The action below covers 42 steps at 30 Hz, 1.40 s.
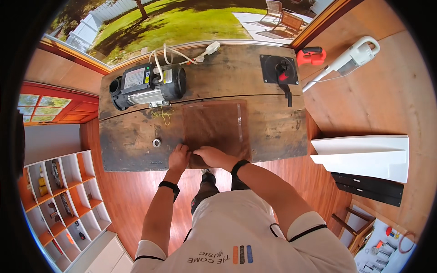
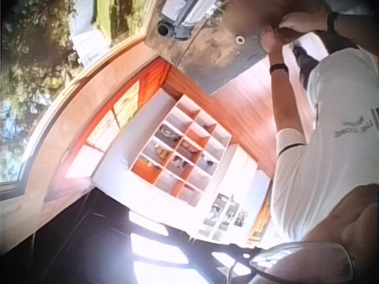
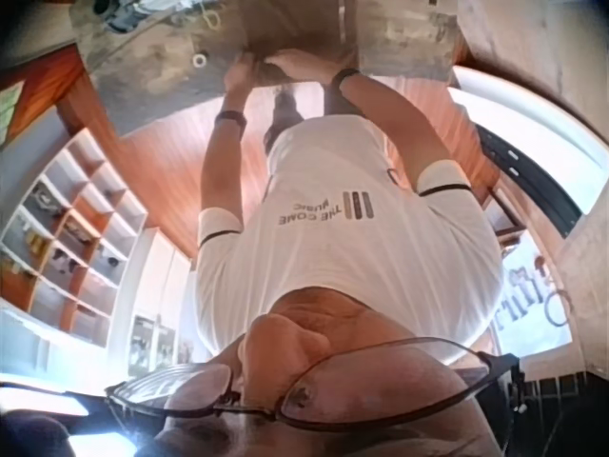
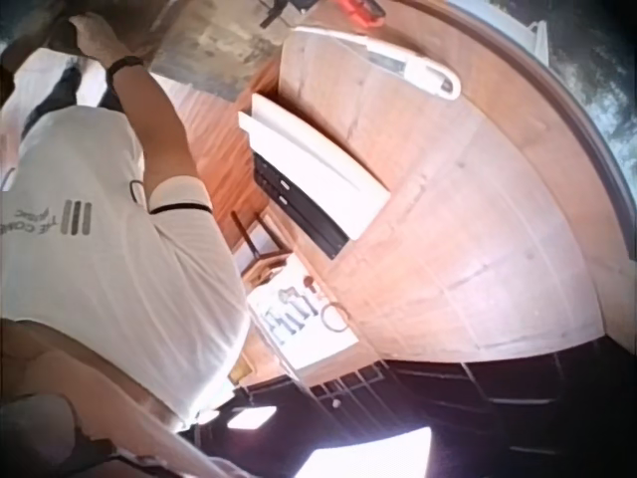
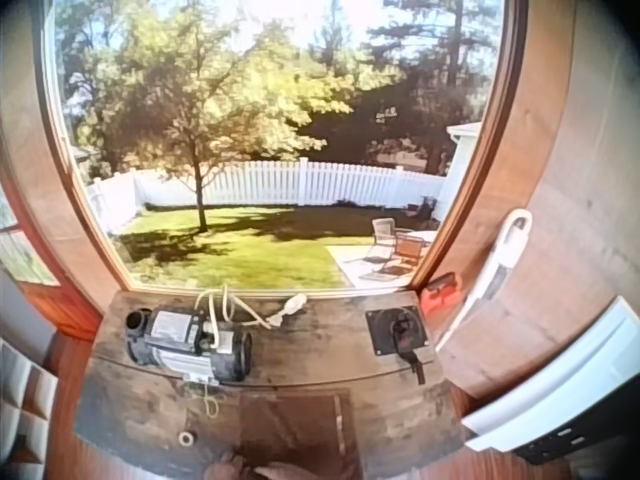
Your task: The recorder performs several steps to repair an electronic device, including soldering and cleaning components.
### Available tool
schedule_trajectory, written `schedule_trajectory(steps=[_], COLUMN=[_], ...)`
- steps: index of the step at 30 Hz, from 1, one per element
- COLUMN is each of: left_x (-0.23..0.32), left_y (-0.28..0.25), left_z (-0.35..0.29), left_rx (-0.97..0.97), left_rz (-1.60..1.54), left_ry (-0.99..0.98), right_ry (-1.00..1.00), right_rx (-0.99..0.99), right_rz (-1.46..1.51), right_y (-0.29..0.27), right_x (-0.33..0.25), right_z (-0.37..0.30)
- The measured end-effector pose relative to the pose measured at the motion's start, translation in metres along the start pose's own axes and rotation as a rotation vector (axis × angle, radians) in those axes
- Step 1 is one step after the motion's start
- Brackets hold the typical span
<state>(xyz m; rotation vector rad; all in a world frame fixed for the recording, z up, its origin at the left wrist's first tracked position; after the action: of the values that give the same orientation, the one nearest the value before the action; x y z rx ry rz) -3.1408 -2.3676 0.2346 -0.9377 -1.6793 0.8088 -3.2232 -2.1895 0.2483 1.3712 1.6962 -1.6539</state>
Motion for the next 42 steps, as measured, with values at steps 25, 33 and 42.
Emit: schedule_trajectory(steps=[25, 33, 42], left_x=[-0.014, -0.005, -0.002], left_y=[0.019, 0.001, 0.026], left_z=[0.015, 0.002, 0.014], left_rx=[0.056, 0.110, 0.005], left_rz=[-0.195, -0.082, 0.289], left_ry=[-0.276, 0.069, -0.075], right_ry=[0.063, 0.176, 0.085], right_rx=[0.011, -0.108, -0.002], right_rz=[-0.049, -0.008, -0.038], right_y=[0.027, 0.015, 0.028], right_x=[0.021, 0.006, 0.016], right_z=[0.011, 0.009, 0.009])
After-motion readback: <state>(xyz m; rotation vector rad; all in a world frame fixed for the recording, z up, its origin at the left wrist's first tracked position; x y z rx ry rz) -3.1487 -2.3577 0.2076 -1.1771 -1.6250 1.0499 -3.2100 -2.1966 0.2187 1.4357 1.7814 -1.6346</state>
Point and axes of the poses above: each hand's wrist, its own z-axis towards the middle knuckle, its own y-axis out of the palm, x = y × z, the point moved 1 cm from there along z, towards the middle knuckle, and after that the axes turned 7 degrees about -x, right-handed, at the moved point
